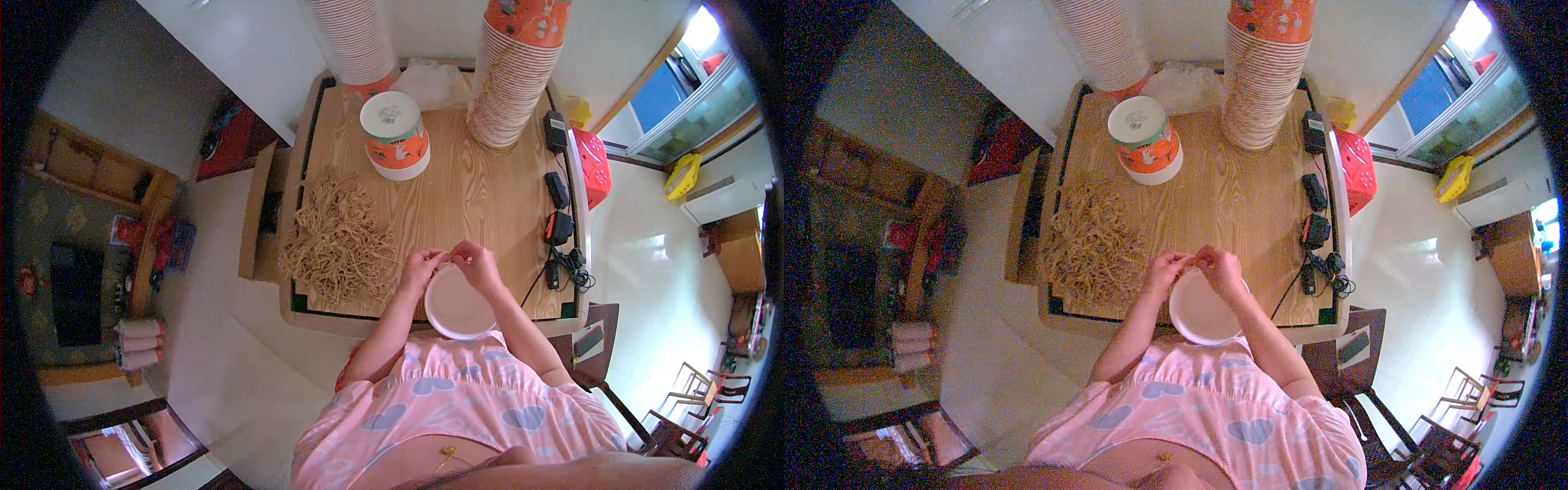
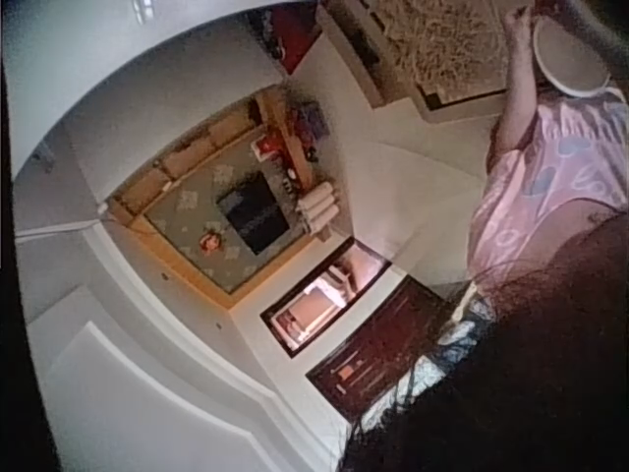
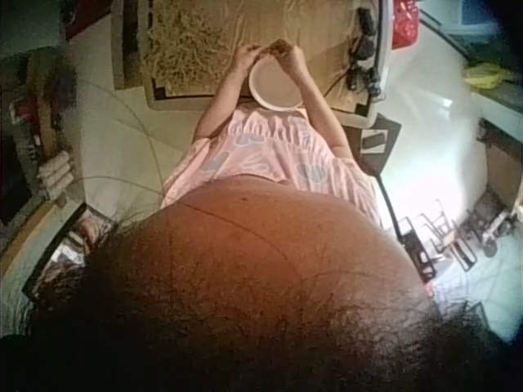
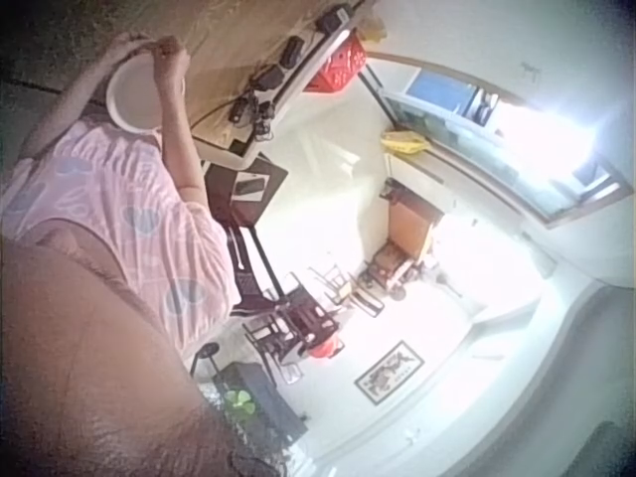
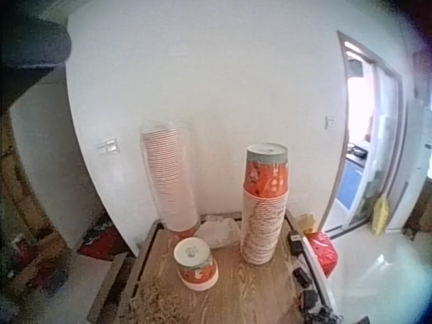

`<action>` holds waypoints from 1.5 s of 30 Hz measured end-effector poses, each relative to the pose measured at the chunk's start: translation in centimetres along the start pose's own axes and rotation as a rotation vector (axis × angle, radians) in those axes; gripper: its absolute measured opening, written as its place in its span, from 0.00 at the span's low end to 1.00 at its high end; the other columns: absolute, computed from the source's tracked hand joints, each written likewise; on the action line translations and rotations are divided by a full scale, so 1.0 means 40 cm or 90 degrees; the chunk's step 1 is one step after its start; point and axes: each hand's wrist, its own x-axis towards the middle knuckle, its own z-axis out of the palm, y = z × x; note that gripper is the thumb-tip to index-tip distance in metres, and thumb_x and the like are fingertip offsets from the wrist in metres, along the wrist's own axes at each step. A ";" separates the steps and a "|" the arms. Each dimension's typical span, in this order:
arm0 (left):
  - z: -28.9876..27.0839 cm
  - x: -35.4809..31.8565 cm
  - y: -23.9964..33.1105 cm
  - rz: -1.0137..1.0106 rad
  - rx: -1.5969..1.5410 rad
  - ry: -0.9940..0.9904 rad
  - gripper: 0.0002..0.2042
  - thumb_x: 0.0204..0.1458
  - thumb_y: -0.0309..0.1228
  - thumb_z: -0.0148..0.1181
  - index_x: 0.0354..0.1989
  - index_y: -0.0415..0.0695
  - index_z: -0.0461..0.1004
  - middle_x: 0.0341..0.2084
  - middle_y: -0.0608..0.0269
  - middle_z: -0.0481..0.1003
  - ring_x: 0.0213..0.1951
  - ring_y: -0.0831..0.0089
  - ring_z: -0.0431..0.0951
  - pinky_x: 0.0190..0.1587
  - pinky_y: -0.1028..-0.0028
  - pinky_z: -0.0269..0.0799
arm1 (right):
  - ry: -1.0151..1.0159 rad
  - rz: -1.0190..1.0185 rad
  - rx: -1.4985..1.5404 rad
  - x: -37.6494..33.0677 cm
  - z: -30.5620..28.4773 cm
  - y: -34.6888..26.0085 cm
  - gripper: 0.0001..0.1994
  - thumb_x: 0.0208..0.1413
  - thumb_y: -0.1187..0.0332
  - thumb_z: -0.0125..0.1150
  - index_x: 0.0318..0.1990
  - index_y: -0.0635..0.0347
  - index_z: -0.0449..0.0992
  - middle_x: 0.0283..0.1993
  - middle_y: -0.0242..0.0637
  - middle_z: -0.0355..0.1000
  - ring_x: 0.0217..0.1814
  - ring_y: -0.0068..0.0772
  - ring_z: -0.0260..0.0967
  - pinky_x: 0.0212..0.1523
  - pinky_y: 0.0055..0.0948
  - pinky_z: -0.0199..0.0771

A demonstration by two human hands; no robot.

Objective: Packaging shredded material and a small object into a paper cup.

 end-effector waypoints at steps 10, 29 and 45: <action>0.018 0.000 0.004 0.002 -0.048 -0.031 0.07 0.46 0.33 0.58 0.28 0.43 0.74 0.18 0.71 0.70 0.19 0.82 0.68 0.22 0.81 0.63 | -0.018 0.015 0.055 0.003 -0.010 0.006 0.04 0.45 0.74 0.57 0.30 0.62 0.73 0.26 0.43 0.72 0.27 0.34 0.71 0.28 0.29 0.69; -0.008 0.024 -0.022 -0.054 -0.126 -0.111 0.06 0.46 0.31 0.58 0.29 0.43 0.72 0.21 0.69 0.72 0.21 0.80 0.70 0.24 0.81 0.66 | 0.022 0.004 0.001 0.000 -0.002 -0.008 0.03 0.45 0.73 0.54 0.28 0.61 0.72 0.27 0.44 0.70 0.31 0.44 0.69 0.31 0.34 0.68; -0.018 0.015 0.001 -0.164 -0.200 -0.170 0.05 0.45 0.30 0.58 0.29 0.44 0.74 0.22 0.69 0.73 0.22 0.79 0.72 0.26 0.79 0.68 | 0.043 -0.086 -0.003 0.003 0.004 0.001 0.04 0.45 0.78 0.54 0.31 0.62 0.72 0.30 0.39 0.69 0.29 0.33 0.67 0.31 0.27 0.67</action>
